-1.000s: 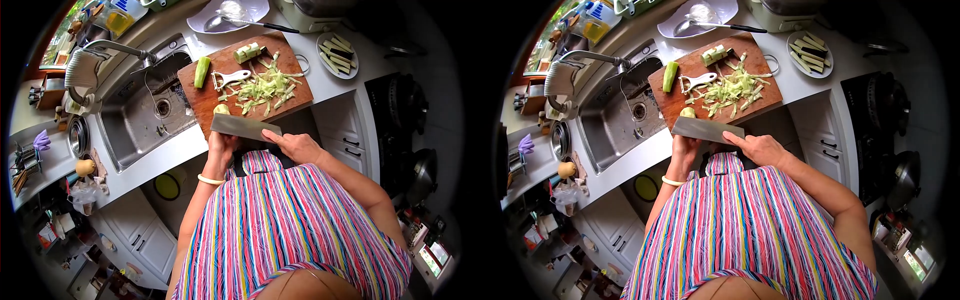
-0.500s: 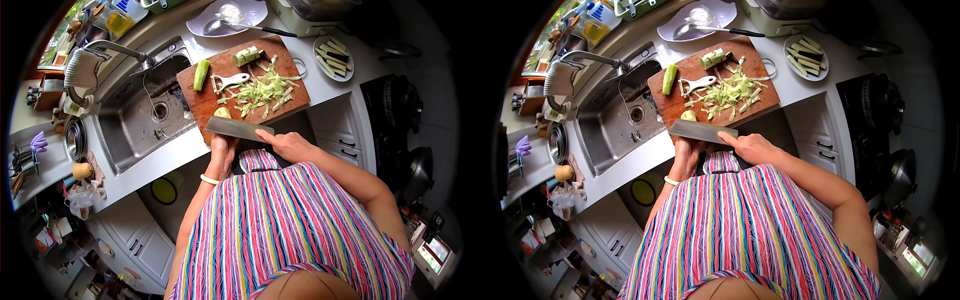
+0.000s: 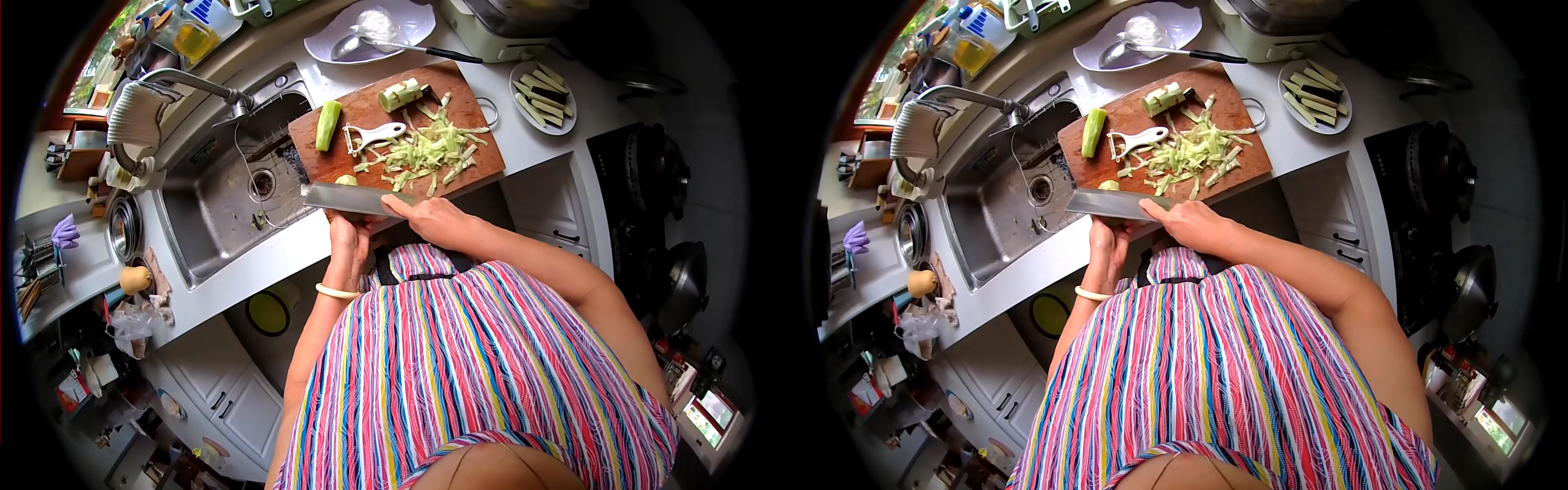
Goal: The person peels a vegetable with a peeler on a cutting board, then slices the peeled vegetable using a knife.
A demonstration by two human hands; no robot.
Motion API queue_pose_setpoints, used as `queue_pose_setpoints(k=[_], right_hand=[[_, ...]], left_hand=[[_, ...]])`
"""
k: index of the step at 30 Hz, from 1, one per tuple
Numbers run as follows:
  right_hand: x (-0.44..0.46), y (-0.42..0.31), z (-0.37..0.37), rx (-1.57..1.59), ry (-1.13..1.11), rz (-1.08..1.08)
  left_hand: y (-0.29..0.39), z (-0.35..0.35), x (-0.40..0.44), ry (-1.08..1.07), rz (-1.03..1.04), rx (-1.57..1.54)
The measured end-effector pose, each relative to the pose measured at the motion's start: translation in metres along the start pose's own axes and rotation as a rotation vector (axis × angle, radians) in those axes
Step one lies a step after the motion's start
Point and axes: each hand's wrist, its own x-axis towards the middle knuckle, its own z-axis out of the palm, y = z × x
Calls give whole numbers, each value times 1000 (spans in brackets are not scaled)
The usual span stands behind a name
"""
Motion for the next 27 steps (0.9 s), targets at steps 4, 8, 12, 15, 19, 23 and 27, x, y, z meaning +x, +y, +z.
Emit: queue_pose_setpoints(k=[4, 8, 12, 15, 19, 23, 27], right_hand=[[18, -9, -2, 15, 8, -28], [14, -19, -15, 20, -1, -19], [-15, -20, -24, 10, 8, -24], [-26, -17, -33, -38, 3, -58], [-35, -21, -41, -90, -57, -70], [-23, -23, -36, -62, -45, -67], [2, -24, -22, -87, -26, -44]], left_hand=[[9, -14, 11, 41, 43, 33], [11, -15, 10, 14, 59, 8], [5, -14, 10, -22, 37, -57], [-1, -28, 12, -57, 20, -111], [-1, -13, -3, 29, 14, -95], [1, -15, -1, -22, -3, -17], [2, -8, 1, 10, -2, -51]])
